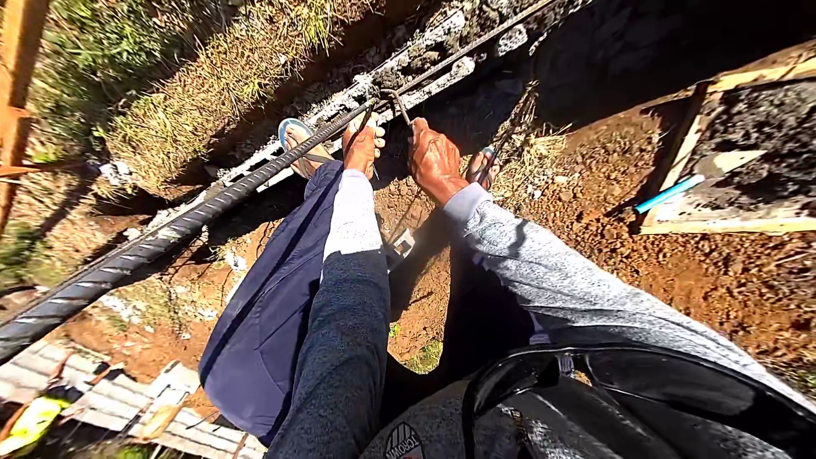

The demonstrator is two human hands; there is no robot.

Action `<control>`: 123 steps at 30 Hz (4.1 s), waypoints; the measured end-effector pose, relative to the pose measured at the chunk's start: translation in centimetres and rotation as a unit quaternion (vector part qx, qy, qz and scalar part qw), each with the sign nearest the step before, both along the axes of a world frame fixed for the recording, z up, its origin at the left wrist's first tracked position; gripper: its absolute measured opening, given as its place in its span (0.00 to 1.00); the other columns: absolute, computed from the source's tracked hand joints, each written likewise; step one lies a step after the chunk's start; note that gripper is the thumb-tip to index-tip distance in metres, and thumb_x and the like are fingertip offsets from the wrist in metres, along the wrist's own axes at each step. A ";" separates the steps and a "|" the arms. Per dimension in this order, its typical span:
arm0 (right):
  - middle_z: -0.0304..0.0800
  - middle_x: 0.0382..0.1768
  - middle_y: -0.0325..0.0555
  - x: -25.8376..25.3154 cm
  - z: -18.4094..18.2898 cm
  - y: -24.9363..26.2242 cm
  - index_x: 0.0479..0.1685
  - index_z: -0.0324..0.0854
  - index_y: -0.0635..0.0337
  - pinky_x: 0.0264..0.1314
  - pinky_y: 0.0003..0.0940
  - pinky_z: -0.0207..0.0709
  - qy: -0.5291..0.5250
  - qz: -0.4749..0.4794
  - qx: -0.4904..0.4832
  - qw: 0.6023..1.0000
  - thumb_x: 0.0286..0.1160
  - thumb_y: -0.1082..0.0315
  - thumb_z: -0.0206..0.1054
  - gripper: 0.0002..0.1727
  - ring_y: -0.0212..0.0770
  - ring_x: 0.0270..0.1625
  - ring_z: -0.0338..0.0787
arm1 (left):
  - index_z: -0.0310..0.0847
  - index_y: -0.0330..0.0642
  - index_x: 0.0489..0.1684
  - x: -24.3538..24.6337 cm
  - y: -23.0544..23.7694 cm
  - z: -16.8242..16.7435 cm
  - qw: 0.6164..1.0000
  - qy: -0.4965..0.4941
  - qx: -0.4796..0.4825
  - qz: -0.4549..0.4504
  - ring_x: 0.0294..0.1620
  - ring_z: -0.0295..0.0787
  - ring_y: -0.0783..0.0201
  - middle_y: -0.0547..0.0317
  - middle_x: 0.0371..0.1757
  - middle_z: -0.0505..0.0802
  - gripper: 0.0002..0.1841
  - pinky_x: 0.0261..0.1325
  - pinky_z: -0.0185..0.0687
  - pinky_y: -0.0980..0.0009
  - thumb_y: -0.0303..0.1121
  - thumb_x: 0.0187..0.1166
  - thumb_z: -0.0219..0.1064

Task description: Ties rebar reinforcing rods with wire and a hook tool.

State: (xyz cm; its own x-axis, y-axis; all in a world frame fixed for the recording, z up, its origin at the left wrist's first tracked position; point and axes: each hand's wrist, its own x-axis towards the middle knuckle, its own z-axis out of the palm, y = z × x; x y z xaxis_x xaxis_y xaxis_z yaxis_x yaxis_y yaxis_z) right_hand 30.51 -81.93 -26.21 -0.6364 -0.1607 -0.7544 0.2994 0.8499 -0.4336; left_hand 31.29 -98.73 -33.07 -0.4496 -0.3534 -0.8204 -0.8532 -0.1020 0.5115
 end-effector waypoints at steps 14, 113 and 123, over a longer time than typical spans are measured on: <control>0.93 0.50 0.57 2.8 -0.5 1.9 0.74 0.73 0.53 0.53 0.63 0.85 -0.024 -0.035 -0.024 0.999 0.88 0.60 0.55 0.20 0.61 0.54 0.94 | 0.75 0.42 0.71 -0.4 0.4 -0.2 0.977 -0.053 -0.144 -0.145 0.31 0.91 0.64 0.56 0.41 0.94 0.18 0.32 0.88 0.68 0.39 0.89 0.58; 0.93 0.42 0.55 5.6 -0.5 0.8 0.62 0.75 0.63 0.44 0.48 0.93 -0.383 -0.399 -0.410 0.725 0.85 0.67 0.65 0.14 0.50 0.40 0.95 | 0.89 0.52 0.53 -14.8 -4.0 4.1 0.658 -0.173 -0.130 -0.721 0.42 0.89 0.48 0.48 0.43 0.92 0.11 0.45 0.79 0.36 0.36 0.76 0.66; 0.91 0.38 0.48 5.6 -0.2 -1.6 0.60 0.79 0.57 0.35 0.39 0.87 -0.284 -0.349 -0.359 0.818 0.86 0.62 0.60 0.13 0.41 0.33 0.90 | 0.87 0.50 0.51 -16.4 -3.7 3.6 0.582 -0.197 -0.168 -0.771 0.45 0.87 0.39 0.41 0.43 0.91 0.13 0.45 0.74 0.27 0.45 0.80 0.63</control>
State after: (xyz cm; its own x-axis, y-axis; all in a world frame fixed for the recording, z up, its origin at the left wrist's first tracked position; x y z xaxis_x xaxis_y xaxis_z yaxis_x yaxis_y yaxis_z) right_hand 36.08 -83.50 -26.42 -0.3411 -0.4394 -0.8310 0.9295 -0.0257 -0.3679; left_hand 14.93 -102.46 -29.51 -0.2445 0.0514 -0.9683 0.1451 0.9893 0.0159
